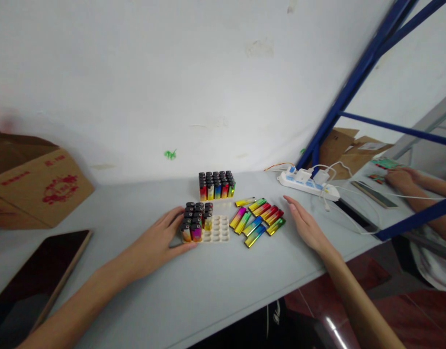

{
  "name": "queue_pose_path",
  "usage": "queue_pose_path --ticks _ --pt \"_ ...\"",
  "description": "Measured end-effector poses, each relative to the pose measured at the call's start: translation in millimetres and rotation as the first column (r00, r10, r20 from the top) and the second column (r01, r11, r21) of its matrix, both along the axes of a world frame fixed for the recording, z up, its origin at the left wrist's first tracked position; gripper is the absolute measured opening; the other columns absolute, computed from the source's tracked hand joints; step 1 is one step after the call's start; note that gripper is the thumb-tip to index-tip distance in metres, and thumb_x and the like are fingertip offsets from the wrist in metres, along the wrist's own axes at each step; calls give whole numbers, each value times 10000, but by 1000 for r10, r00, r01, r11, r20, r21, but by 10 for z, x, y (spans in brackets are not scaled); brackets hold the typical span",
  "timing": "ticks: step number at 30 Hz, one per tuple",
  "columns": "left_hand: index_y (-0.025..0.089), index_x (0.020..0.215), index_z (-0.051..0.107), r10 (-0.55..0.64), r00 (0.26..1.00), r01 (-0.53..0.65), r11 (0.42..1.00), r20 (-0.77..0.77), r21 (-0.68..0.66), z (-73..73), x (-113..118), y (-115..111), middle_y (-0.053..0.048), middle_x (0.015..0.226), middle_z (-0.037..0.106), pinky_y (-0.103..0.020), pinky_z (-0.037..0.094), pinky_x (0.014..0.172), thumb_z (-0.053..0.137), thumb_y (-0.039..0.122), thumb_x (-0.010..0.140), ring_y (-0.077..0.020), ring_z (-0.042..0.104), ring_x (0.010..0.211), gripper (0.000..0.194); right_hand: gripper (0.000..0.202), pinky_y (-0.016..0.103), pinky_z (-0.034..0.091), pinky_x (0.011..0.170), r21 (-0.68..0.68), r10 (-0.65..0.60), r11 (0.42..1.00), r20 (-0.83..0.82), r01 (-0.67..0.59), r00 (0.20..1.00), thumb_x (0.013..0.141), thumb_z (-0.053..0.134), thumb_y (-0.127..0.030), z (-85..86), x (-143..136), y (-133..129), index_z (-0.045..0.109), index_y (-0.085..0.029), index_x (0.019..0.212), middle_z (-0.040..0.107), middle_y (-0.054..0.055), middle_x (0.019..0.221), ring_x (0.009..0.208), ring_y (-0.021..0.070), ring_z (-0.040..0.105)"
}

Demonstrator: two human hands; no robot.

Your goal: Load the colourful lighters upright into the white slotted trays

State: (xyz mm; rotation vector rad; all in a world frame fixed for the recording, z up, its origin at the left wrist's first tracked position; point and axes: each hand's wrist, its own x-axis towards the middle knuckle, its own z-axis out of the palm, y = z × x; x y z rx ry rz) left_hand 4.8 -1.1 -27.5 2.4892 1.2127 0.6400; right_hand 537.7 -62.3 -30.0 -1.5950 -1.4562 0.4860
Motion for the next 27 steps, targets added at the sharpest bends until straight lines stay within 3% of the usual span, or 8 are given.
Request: queue_pose_path --ticks 3,6,9,12,14,19,24,27 --pt "278 1740 802 17 1000 -17 1000 13 16 2 5 -7 -183 1897 745 -648 618 1490 831 896 1124 -510 737 1747 874 993 729 336 1643 -41 47 998 -124 -53 991 1205 492 -1058 37 -189 -32 773 -315 1801 722 182 1946 1880 442 623" --pt "254 1725 800 33 999 -33 999 -17 35 6 11 -12 -202 1885 752 -641 649 1461 832 879 1129 -516 752 1732 864 936 698 362 1639 -50 102 993 -143 -110 984 1228 512 -1015 112 -357 -20 756 -328 1814 696 159 1976 1887 420 616" --pt "244 1748 770 33 998 -30 998 -50 57 2 8 -14 -204 1900 739 -630 652 1459 809 877 1149 -496 753 1734 871 861 704 469 1582 -21 80 996 -69 -82 994 1234 552 -961 177 -376 28 788 -320 1759 773 177 1886 1818 435 687" --pt "250 1734 783 37 998 -33 997 -57 73 -3 4 -13 -195 1901 743 -625 650 1465 819 876 1146 -492 756 1735 860 818 744 651 1405 -4 7 1000 73 -6 997 1179 651 -912 196 -295 50 839 -262 1638 871 245 1689 1581 490 843" --pt "267 1716 803 39 998 -35 997 -57 67 3 3 -11 -184 1902 747 -610 642 1475 824 887 1137 -486 755 1739 849 784 745 701 1319 -8 -24 1000 199 26 980 1117 771 -848 185 -262 16 845 -236 1603 901 263 1574 1452 499 884" --pt "231 1745 780 20 997 -19 1000 -72 15 44 6 -6 -207 1932 717 -640 602 1503 792 866 1161 -493 731 1764 863 807 688 720 1258 -44 -12 999 363 30 932 1031 955 -694 161 -346 -131 805 -257 1693 913 211 1447 1395 479 870" --pt "268 1729 789 12 1000 -12 1000 -27 17 26 -14 5 -192 1912 737 -672 604 1491 794 854 1155 -514 730 1755 820 775 661 739 1197 -56 17 998 284 -1 959 1009 981 -605 178 -425 -85 810 -271 1686 910 175 1363 1268 442 891" --pt "274 1711 791 16 1000 -15 1000 -16 21 -7 -21 12 -199 1904 741 -684 612 1482 758 906 1149 -530 730 1752 846 832 681 734 1229 -11 -4 1000 228 6 974 950 1027 -583 189 -455 -35 807 -267 1687 885 185 1391 1314 458 887"
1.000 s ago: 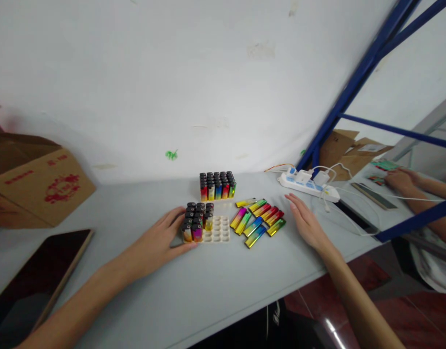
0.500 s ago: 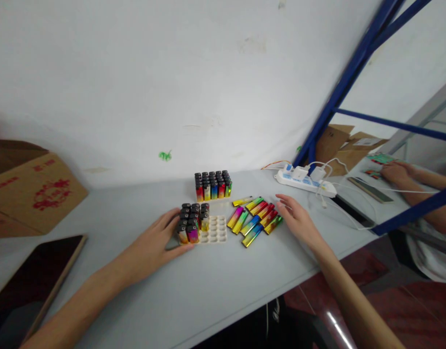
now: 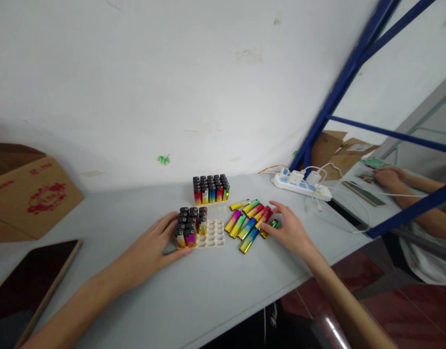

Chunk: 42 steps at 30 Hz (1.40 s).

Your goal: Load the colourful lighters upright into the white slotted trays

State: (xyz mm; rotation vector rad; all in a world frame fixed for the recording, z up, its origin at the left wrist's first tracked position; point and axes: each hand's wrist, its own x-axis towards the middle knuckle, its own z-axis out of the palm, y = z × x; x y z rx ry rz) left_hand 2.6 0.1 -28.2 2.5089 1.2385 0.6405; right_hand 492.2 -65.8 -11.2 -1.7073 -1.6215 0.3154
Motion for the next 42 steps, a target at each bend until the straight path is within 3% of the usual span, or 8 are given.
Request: queue_pose_path --ticks 6,11,16,22,27,30,34,42 --pt "212 1721 781 5 1000 -5 1000 -18 -29 -16 9 2 -247 1921 714 -692 587 1500 721 933 1160 -541 710 1769 915 810 706 714 1300 111 28 994 -101 -16 994 971 1019 -538 -2 -148 28 785 -290 1706 844 178 1446 1390 460 881" --pt "287 1734 792 -1 1000 1 1000 16 -4 -14 9 8 -186 1895 747 -645 626 1480 751 957 1132 -524 735 1743 902 712 628 790 1168 178 77 984 -293 -25 953 1067 940 -638 -50 -320 97 777 -293 1667 829 184 1518 1210 380 944" --pt "251 1754 789 -17 1000 17 1000 14 -20 -6 11 4 -206 1923 718 -639 566 1530 751 983 1133 -507 706 1779 961 835 568 822 1093 179 145 982 -532 -56 834 953 1064 -728 107 -406 232 817 -308 1631 869 189 1609 1188 345 945" --pt "249 1793 771 -30 1000 30 999 9 -38 61 47 -41 -205 1946 698 -614 557 1541 768 896 1173 -481 700 1787 896 691 562 778 1090 135 261 964 -647 -229 716 922 1075 -840 539 -706 441 963 -249 1262 974 151 1251 1184 383 913" --pt "296 1779 787 -52 997 54 998 63 -36 135 115 -83 -194 1898 737 -625 581 1525 838 842 1156 -478 711 1769 830 696 446 755 865 181 505 836 -622 -518 598 1045 914 -957 801 -1133 619 759 -317 1271 910 62 1118 897 246 794" --pt "298 1738 816 -50 994 53 998 99 -19 149 140 -100 -198 1855 764 -650 603 1506 886 812 1132 -494 730 1743 798 714 341 628 643 124 540 776 -638 -618 549 1054 879 -985 860 -1326 767 636 -345 1256 712 -56 899 701 183 585" --pt "277 1738 800 -50 993 54 998 108 -28 132 137 -116 -209 1860 746 -651 596 1509 872 809 1148 -498 724 1746 798 752 299 386 572 114 535 806 -562 -581 631 1071 759 -1066 799 -1490 902 645 -323 1098 479 -86 782 663 173 420" --pt "288 1665 847 -3 990 9 999 141 -41 98 174 -99 -197 1785 794 -683 635 1471 992 777 1065 -511 759 1697 788 805 344 272 669 89 472 879 -306 -468 827 1079 715 -951 542 -1552 791 407 -309 702 374 -52 679 707 167 354"
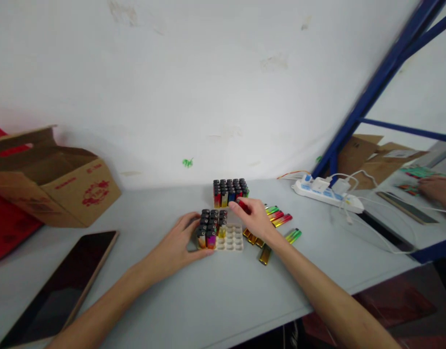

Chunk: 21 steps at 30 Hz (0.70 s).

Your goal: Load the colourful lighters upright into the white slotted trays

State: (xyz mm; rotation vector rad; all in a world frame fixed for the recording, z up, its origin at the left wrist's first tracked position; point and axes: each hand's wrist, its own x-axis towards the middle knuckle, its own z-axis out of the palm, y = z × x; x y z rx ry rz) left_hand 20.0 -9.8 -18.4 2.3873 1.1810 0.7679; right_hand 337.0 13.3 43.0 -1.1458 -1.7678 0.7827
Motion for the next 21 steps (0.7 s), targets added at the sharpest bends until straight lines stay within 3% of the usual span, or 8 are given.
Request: queue_pose_path --ticks 5,9,12,15,18,21 --pt "289 1628 863 35 999 -35 999 6 13 -10 11 8 -196 1775 803 -693 648 1458 994 792 1054 -515 771 1678 775 645 350 254 658 -4 -108 994 -34 108 994 1052 669 -752 -98 -15 4 370 -323 675 363 -38 661 694 172 349" --pt "288 1620 858 44 999 -44 999 -1 20 -2 14 8 -187 1761 807 -687 637 1464 967 820 1073 -495 774 1669 772 660 344 324 653 -13 -115 993 -89 114 989 1086 680 -832 -135 -43 4 474 -320 724 459 -33 679 702 192 422" --pt "279 1627 851 45 999 -45 999 -9 10 7 16 3 -183 1770 797 -670 627 1474 958 836 1075 -483 765 1679 792 710 336 379 651 -14 -65 998 -127 64 990 1136 687 -934 -123 -48 -40 503 -327 818 510 -39 718 711 206 469" --pt "284 1632 849 46 999 -46 999 -7 10 19 22 -9 -184 1778 790 -658 621 1484 962 831 1075 -483 756 1688 788 681 351 477 690 -2 27 1000 -92 -27 995 1221 610 -939 -60 -26 -107 523 -334 920 606 -28 778 721 227 565" --pt "291 1642 843 33 999 -33 999 -7 10 37 32 -19 -181 1766 798 -657 624 1481 962 807 1088 -478 766 1671 767 652 396 587 834 109 84 990 28 -87 996 1287 533 -890 38 10 -164 583 -326 965 725 30 919 847 262 685" --pt "279 1640 848 29 1000 -29 1000 -10 9 56 42 -26 -187 1746 809 -660 633 1471 965 801 1086 -481 773 1656 769 695 402 568 854 235 101 963 148 -134 984 1288 533 -895 112 39 -204 553 -320 897 705 52 933 897 273 680"
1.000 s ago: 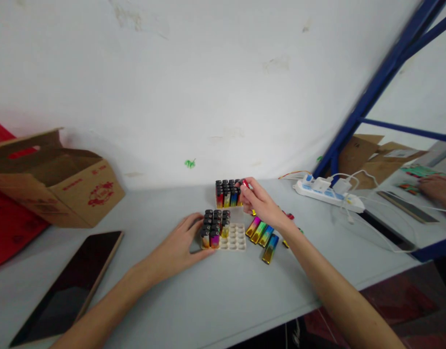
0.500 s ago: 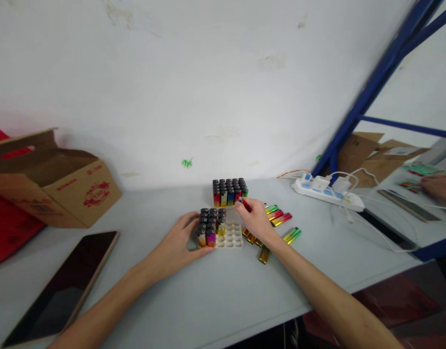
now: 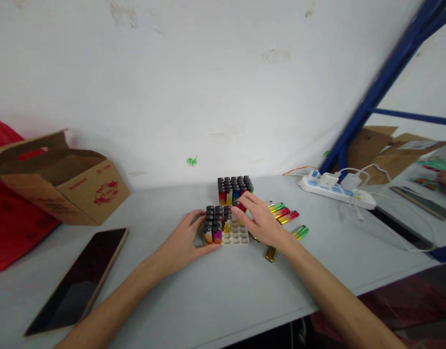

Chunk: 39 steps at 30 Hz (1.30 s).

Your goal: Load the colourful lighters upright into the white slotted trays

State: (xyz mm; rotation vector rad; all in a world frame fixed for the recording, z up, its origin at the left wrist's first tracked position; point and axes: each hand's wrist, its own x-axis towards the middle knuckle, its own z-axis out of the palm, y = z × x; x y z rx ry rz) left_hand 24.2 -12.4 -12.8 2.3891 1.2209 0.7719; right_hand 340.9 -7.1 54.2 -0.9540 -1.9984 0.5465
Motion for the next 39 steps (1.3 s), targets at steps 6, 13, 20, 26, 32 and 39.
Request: queue_pose_path --ticks 6,13,20,26,32,39 --pt "309 1660 851 -17 999 18 1000 30 -9 16 -2 4 -165 1748 814 -644 618 1487 1001 762 1070 -472 771 1667 758 715 324 397 667 -26 32 999 77 -30 996 1329 555 -799 -43 34 -41 447 -310 819 553 -41 672 633 170 541" --pt "308 1663 849 -35 999 34 999 34 5 -4 -18 21 -176 1753 808 -653 635 1471 1001 783 1069 -481 774 1664 775 606 289 450 661 -20 137 991 193 -135 972 1311 805 -578 -235 45 37 625 -269 823 725 -21 706 642 163 653" --pt "307 1691 836 -37 999 37 999 6 14 10 -17 14 -170 1781 801 -636 616 1488 975 780 1095 -469 765 1679 774 465 284 416 651 92 117 985 286 -149 951 1264 924 -475 -345 39 37 748 -236 907 749 -21 748 620 153 633" --pt "330 1721 814 -40 999 40 999 -2 16 0 -33 20 -168 1803 791 -637 627 1478 964 774 1104 -470 757 1695 775 465 301 349 626 155 129 970 316 -185 940 1256 924 -503 -403 57 24 756 -232 918 695 -33 737 591 142 530" --pt "341 1725 805 -49 999 49 998 2 26 -8 -40 22 -154 1801 796 -629 614 1491 955 760 1117 -456 753 1699 754 475 300 384 683 139 100 977 372 -162 923 1252 930 -496 -341 41 8 742 -230 906 754 1 819 672 165 620" --pt "318 1706 822 -43 999 43 998 3 38 -50 -54 51 -169 1804 792 -650 624 1483 943 786 1115 -463 767 1676 763 514 338 341 705 109 46 987 521 -120 853 1271 883 -577 -271 -12 16 829 -215 910 814 48 809 730 205 698"
